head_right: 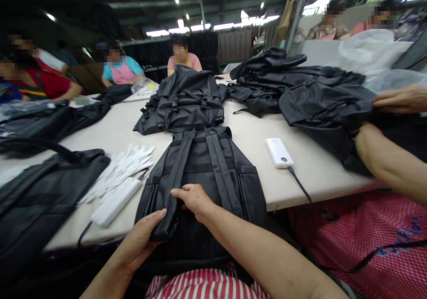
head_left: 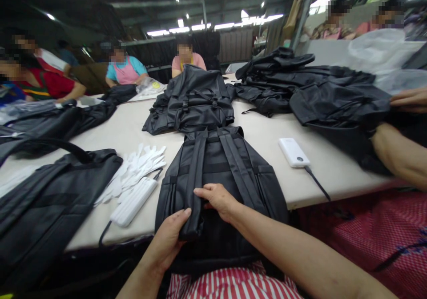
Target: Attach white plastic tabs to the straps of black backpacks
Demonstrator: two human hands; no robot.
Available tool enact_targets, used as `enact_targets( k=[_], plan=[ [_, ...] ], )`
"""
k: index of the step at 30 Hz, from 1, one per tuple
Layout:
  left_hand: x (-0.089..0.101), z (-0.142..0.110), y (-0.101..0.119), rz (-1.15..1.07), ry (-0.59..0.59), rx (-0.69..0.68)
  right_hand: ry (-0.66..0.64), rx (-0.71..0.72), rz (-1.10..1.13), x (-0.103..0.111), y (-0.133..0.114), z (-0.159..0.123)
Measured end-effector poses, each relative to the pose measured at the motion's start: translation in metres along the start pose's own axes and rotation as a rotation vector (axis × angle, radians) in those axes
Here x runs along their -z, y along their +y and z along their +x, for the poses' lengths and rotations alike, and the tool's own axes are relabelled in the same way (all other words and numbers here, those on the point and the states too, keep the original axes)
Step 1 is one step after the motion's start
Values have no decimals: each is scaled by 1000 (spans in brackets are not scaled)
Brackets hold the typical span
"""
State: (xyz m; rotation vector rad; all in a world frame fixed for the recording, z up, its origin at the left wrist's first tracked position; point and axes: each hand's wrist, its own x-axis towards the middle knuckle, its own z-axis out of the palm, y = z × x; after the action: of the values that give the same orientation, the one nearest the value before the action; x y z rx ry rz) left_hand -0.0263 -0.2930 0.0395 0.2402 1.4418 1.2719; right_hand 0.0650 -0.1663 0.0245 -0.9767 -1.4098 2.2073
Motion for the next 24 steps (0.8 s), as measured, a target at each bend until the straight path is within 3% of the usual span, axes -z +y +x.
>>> enact_targets(
  k=[7, 14, 18, 24],
  plan=[
    [-1, 8, 6, 3, -63, -28, 59, 19, 114, -5, 0, -5],
    [-6, 20, 23, -56, -24, 7, 114, 51, 106, -15, 4, -6],
    [-3, 19, 23, -117, -50, 142, 70, 29, 111, -18, 3, -7],
    [-2, 20, 21, -132, -56, 136, 14, 50, 142, -18, 5, -8]
  ],
)
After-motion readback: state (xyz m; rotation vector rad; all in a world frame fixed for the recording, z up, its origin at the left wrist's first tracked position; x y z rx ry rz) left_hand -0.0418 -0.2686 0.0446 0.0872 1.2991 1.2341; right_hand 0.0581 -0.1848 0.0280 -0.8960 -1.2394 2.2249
